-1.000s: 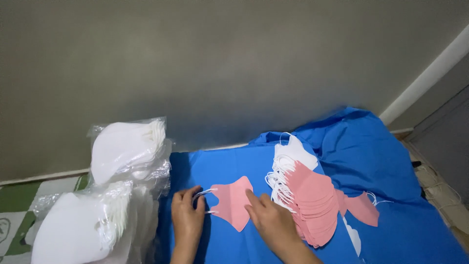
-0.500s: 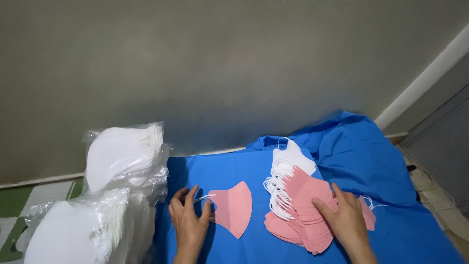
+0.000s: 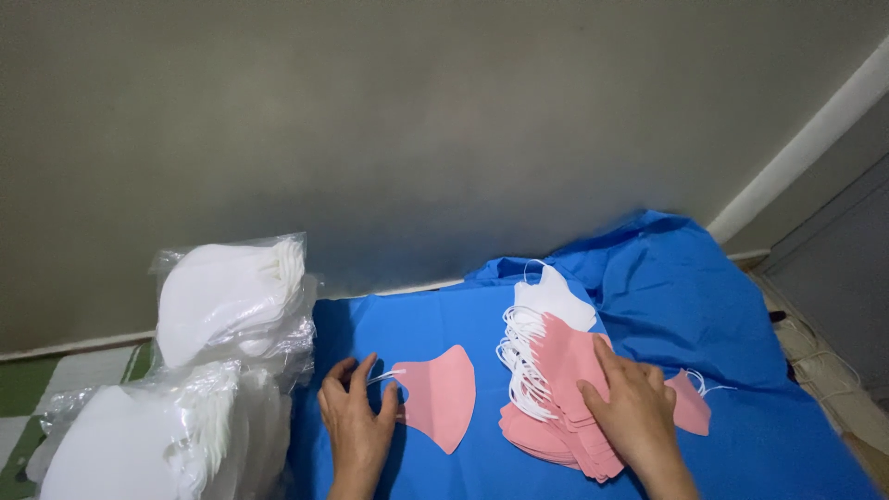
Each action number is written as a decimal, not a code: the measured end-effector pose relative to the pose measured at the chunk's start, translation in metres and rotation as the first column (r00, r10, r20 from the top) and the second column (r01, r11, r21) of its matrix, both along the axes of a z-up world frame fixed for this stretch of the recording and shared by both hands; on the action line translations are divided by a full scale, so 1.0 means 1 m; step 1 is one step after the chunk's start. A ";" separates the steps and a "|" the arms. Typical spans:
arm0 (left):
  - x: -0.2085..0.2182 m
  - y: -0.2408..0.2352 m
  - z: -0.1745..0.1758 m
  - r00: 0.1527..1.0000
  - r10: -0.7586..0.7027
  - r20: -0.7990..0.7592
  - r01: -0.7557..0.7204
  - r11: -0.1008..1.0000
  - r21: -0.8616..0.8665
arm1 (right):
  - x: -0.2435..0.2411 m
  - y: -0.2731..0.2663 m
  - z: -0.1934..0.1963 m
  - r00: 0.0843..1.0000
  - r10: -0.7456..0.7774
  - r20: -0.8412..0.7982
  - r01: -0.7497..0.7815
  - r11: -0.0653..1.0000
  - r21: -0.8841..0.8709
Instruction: The person is picking up individual pink face masks from a loose pile and stacking them neatly on a blue work surface.
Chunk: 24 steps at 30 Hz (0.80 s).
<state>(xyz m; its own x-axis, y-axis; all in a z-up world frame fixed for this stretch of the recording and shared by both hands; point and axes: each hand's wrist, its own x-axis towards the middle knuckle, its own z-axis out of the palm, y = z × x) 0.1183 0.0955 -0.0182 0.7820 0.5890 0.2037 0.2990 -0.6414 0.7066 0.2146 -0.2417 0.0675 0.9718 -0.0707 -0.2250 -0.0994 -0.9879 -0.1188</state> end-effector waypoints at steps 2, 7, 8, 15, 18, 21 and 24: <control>0.000 -0.001 0.004 1.000 0.003 -0.007 -0.003 1.000 -0.011 | 0.001 0.004 0.004 1.000 0.003 -0.001 -0.003 1.000 0.015; -0.001 -0.001 0.005 1.000 -0.003 0.009 0.003 1.000 -0.017 | 0.008 0.005 -0.002 0.997 0.042 0.071 -0.045 0.998 0.034; -0.001 -0.001 0.004 1.000 -0.005 0.011 0.006 1.000 -0.009 | 0.009 0.007 -0.002 0.996 0.038 0.077 -0.042 0.998 0.043; -0.002 -0.003 0.011 0.999 0.000 -0.040 -0.001 1.000 -0.028 | 0.025 -0.003 -0.027 0.961 0.134 0.243 -0.135 0.991 -0.010; -0.001 -0.002 0.007 1.000 -0.002 -0.024 0.001 1.000 -0.010 | 0.043 -0.009 -0.040 0.931 0.088 0.355 -0.131 0.986 0.099; -0.001 -0.002 0.008 1.000 -0.002 -0.002 0.002 1.000 -0.006 | 0.053 -0.013 -0.043 0.913 -0.022 0.407 -0.128 0.933 0.337; 0.000 0.001 -0.003 1.000 -0.002 0.012 0.002 0.999 0.033 | 0.031 -0.003 -0.001 0.888 -0.215 0.407 -0.079 0.801 0.594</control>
